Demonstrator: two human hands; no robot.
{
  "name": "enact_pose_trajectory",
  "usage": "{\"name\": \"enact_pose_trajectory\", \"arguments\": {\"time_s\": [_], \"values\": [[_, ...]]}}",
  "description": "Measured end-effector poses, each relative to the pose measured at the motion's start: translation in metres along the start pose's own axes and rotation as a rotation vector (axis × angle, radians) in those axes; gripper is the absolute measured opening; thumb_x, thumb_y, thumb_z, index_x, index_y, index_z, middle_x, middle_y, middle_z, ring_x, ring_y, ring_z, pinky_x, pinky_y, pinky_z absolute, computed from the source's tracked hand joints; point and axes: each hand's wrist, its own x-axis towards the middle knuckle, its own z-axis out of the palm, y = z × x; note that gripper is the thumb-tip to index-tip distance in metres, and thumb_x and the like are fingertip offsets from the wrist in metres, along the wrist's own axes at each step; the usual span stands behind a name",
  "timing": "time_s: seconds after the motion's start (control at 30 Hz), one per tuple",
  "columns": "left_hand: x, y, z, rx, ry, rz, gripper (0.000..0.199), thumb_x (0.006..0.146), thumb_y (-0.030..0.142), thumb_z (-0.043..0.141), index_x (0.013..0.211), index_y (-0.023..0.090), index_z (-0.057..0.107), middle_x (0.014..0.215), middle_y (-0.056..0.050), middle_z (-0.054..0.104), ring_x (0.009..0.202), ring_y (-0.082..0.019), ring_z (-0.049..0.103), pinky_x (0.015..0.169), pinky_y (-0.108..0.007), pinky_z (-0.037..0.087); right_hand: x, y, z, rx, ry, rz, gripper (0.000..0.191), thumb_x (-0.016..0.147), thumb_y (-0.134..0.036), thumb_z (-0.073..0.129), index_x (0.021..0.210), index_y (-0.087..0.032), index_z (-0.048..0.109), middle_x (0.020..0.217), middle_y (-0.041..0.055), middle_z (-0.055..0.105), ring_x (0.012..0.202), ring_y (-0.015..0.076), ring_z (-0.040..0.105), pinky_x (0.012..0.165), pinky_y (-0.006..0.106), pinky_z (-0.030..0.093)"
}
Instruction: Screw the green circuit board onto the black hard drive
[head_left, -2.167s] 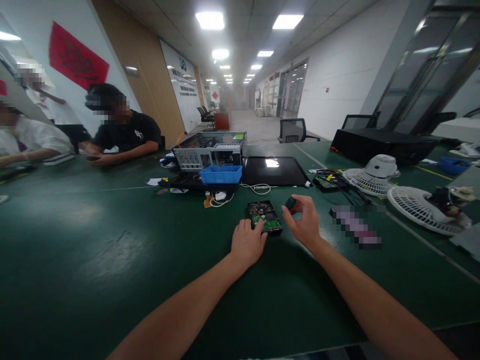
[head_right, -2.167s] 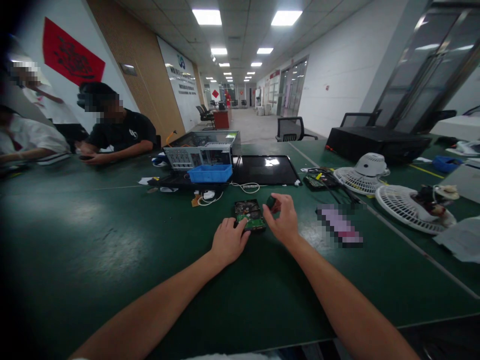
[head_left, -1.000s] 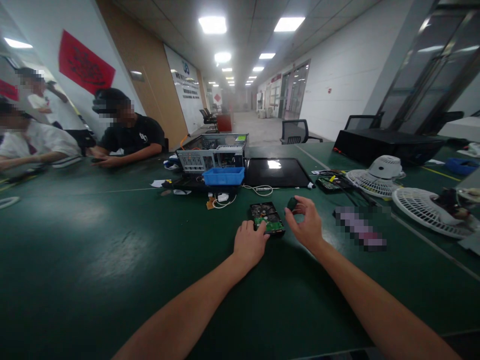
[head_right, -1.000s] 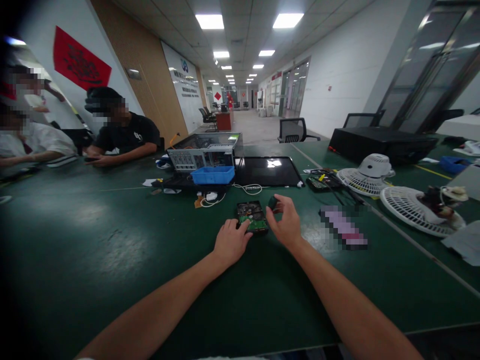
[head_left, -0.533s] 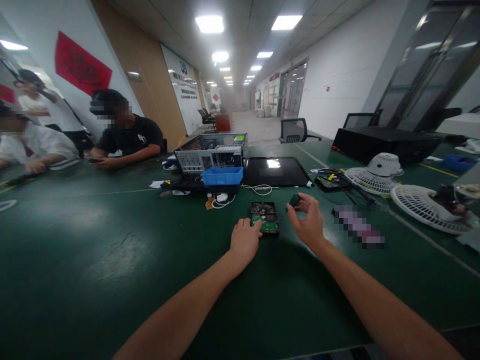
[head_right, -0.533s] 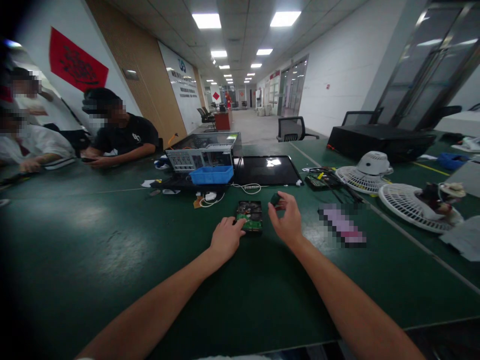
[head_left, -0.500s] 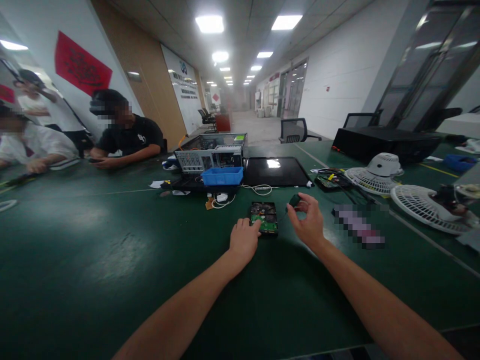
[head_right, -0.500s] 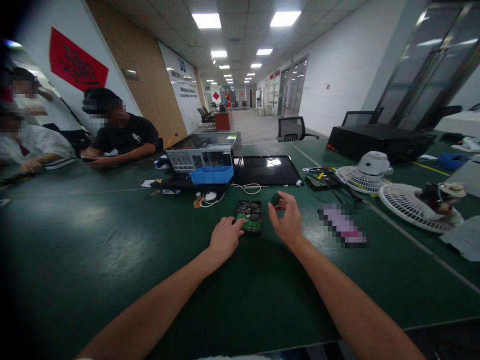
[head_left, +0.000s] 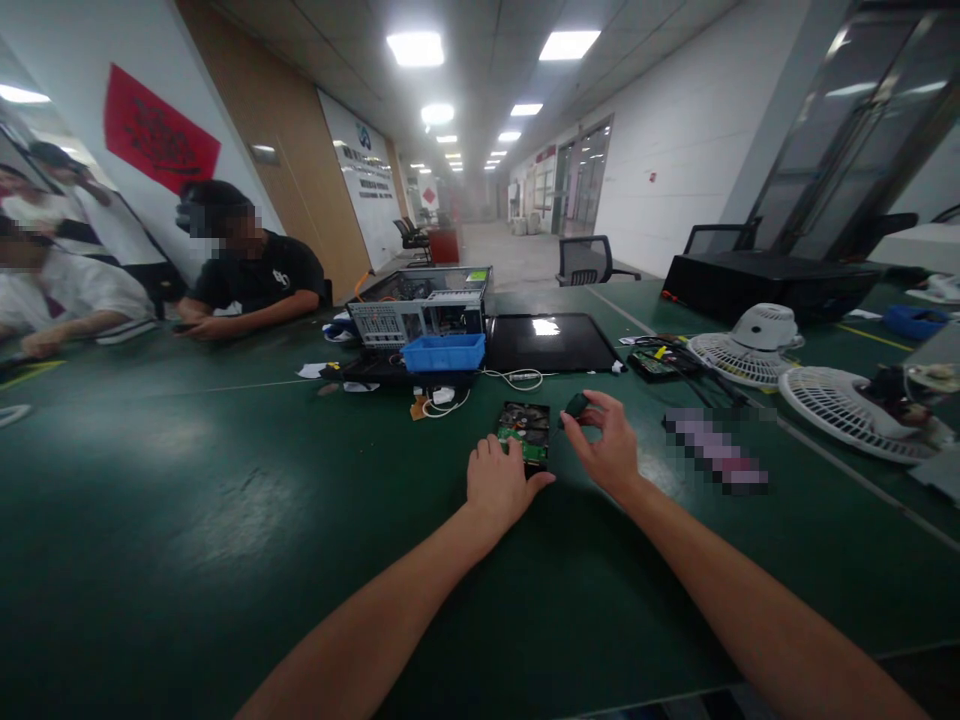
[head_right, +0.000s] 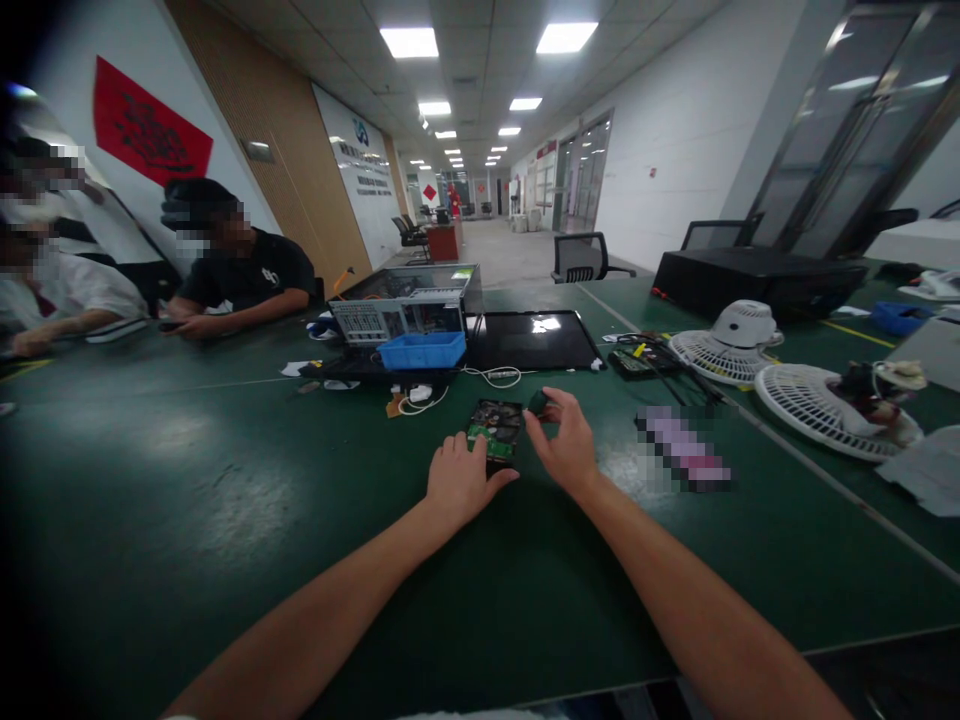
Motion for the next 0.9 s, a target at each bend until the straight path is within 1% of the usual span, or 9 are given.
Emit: {"name": "enact_pose_trajectory", "arguments": {"time_s": [0.17, 0.33, 0.43, 0.57, 0.73, 0.8, 0.9], "values": [[0.003, 0.004, 0.004, -0.02, 0.05, -0.022, 0.078, 0.085, 0.082, 0.05, 0.12, 0.013, 0.063, 0.122, -0.023, 0.06, 0.113, -0.04, 0.054, 0.093, -0.049, 0.045, 0.0, 0.001, 0.001, -0.017, -0.023, -0.021, 0.049, 0.091, -0.039, 0.071, 0.132, -0.023, 0.05, 0.11, 0.0092, 0.07, 0.078, 0.0201, 0.073, 0.074, 0.04, 0.064], [0.003, 0.006, 0.007, -0.034, 0.101, -0.038, 0.065, 0.084, 0.072, 0.059, 0.117, 0.016, 0.062, 0.12, -0.021, 0.06, 0.114, -0.038, 0.054, 0.094, -0.049, 0.044, 0.001, -0.001, 0.001, -0.037, -0.051, -0.081, 0.046, 0.092, -0.037, 0.069, 0.132, -0.024, 0.051, 0.11, 0.0086, 0.066, 0.08, 0.0201, 0.07, 0.072, 0.039, 0.063], [0.005, 0.003, 0.009, -0.049, 0.105, -0.024, 0.063, 0.082, 0.068, 0.062, 0.118, 0.016, 0.062, 0.123, -0.02, 0.059, 0.115, -0.038, 0.054, 0.095, -0.048, 0.045, 0.001, -0.006, 0.001, -0.067, -0.073, -0.134, 0.042, 0.093, -0.035, 0.067, 0.131, -0.025, 0.051, 0.111, 0.0089, 0.063, 0.08, 0.0197, 0.067, 0.072, 0.039, 0.062], [0.01, -0.01, 0.012, -0.088, 0.086, 0.052, 0.063, 0.081, 0.064, 0.064, 0.123, 0.018, 0.061, 0.136, -0.019, 0.054, 0.123, -0.038, 0.051, 0.101, -0.049, 0.044, 0.002, -0.013, 0.0, -0.07, -0.098, -0.158, 0.04, 0.094, -0.031, 0.066, 0.131, -0.025, 0.051, 0.109, 0.0079, 0.061, 0.074, 0.0177, 0.064, 0.071, 0.038, 0.061], [0.014, -0.028, 0.017, -0.12, 0.045, 0.162, 0.069, 0.082, 0.06, 0.065, 0.138, 0.021, 0.055, 0.154, -0.017, 0.04, 0.137, -0.038, 0.042, 0.113, -0.052, 0.036, 0.001, -0.023, 0.001, -0.026, -0.122, -0.169, 0.04, 0.094, -0.029, 0.066, 0.13, -0.025, 0.05, 0.106, 0.0071, 0.059, 0.075, 0.0176, 0.064, 0.068, 0.036, 0.06], [0.013, -0.033, 0.019, -0.139, 0.035, 0.168, 0.072, 0.082, 0.06, 0.064, 0.142, 0.023, 0.052, 0.156, -0.017, 0.038, 0.139, -0.039, 0.039, 0.114, -0.053, 0.034, -0.001, -0.028, 0.001, -0.016, -0.127, -0.183, 0.039, 0.094, -0.029, 0.066, 0.129, -0.026, 0.051, 0.108, 0.0072, 0.059, 0.074, 0.0173, 0.064, 0.067, 0.035, 0.06], [0.011, -0.038, 0.02, -0.166, 0.041, 0.173, 0.076, 0.082, 0.062, 0.064, 0.147, 0.024, 0.049, 0.153, -0.017, 0.04, 0.139, -0.04, 0.038, 0.114, -0.054, 0.033, -0.004, -0.034, 0.003, -0.006, -0.144, -0.198, 0.039, 0.094, -0.028, 0.065, 0.129, -0.027, 0.051, 0.109, 0.0074, 0.059, 0.072, 0.0169, 0.063, 0.066, 0.036, 0.06]]}}
